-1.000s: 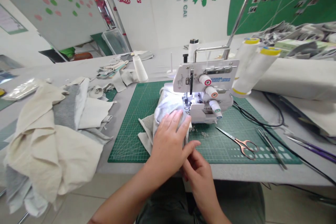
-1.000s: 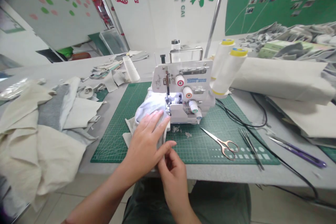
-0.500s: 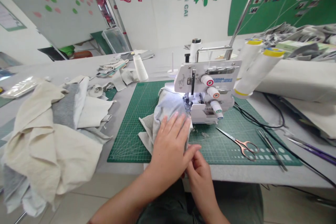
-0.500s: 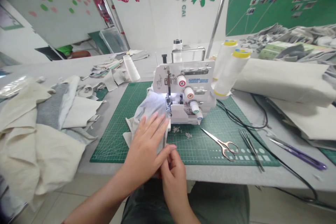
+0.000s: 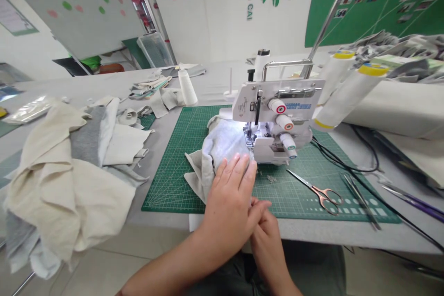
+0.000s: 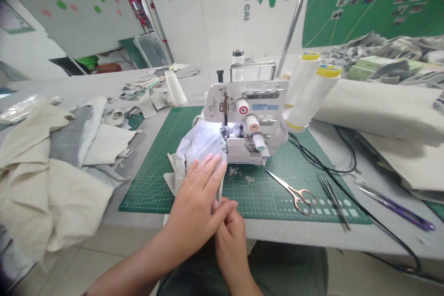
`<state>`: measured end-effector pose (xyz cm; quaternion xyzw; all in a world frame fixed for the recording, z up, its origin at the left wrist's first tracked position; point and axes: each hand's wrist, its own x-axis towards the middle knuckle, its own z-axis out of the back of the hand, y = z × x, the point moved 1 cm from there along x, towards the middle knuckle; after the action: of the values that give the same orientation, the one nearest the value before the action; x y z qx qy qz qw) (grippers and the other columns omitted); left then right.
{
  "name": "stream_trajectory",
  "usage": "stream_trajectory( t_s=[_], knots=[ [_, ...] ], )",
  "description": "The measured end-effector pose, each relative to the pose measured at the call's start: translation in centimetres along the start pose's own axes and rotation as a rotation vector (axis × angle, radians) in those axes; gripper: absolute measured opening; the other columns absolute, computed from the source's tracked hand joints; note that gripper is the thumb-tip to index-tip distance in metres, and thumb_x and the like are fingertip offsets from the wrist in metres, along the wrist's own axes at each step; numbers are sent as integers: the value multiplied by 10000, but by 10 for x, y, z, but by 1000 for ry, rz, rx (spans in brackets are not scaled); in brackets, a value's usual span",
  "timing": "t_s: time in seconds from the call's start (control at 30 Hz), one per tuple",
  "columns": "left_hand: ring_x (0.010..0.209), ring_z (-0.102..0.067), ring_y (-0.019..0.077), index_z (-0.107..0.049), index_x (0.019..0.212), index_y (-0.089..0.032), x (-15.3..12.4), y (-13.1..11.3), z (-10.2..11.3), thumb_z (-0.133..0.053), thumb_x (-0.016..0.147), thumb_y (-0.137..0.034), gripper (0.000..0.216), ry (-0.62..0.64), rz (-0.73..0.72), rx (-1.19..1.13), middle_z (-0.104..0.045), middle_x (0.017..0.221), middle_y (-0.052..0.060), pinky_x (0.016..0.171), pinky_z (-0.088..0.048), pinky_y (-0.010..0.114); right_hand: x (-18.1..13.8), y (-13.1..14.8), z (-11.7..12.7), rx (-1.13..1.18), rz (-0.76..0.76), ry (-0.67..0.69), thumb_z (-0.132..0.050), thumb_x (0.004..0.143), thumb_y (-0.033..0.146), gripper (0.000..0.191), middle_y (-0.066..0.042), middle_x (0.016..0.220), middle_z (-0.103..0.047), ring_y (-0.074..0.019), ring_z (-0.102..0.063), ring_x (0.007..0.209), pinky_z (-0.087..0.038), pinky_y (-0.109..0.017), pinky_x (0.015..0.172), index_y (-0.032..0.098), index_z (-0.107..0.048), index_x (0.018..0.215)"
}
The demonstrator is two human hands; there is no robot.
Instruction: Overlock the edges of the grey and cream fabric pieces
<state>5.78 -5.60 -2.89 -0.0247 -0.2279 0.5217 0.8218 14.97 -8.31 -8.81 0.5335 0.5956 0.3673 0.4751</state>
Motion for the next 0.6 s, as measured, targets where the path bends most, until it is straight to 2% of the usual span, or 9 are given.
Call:
stream_trajectory(
  t_s=[0.23, 0.4, 0.5, 0.6],
  knots=[
    [1454, -310, 255, -434, 1441, -159, 8, 6, -1, -623, 908, -439, 631, -21, 5, 25, -414, 1539, 86, 1232, -181, 481, 0, -4, 2, -77, 4, 8, -652, 806, 562, 415, 4, 578, -550, -138, -470, 557, -423, -237, 502, 184, -579, 652],
    [1444, -326, 258, -438, 1439, -168, 14, 15, -1, -614, 909, -471, 635, -29, -12, 52, -423, 1533, 86, 1225, -189, 488, 5, -10, 8, -222, 87, -16, -577, 851, 595, 470, 28, 541, -470, -123, -406, 530, -345, -236, 489, 186, -535, 622],
    [1446, -321, 259, -435, 1441, -159, 12, 15, 0, -612, 912, -459, 633, -24, -35, 56, -422, 1534, 90, 1228, -180, 493, 9, -14, 10, -273, 124, -17, -531, 870, 618, 514, 28, 525, -447, -120, -382, 520, -314, -242, 487, 194, -491, 581],
    [1453, -310, 252, -429, 1444, -149, 2, 9, 2, -588, 932, -381, 584, -10, -39, 29, -424, 1533, 86, 1237, -157, 498, 10, -14, 10, -247, 153, 21, -518, 890, 593, 497, 11, 556, -482, -132, -402, 546, -340, -253, 510, 191, -508, 597]
  ],
)
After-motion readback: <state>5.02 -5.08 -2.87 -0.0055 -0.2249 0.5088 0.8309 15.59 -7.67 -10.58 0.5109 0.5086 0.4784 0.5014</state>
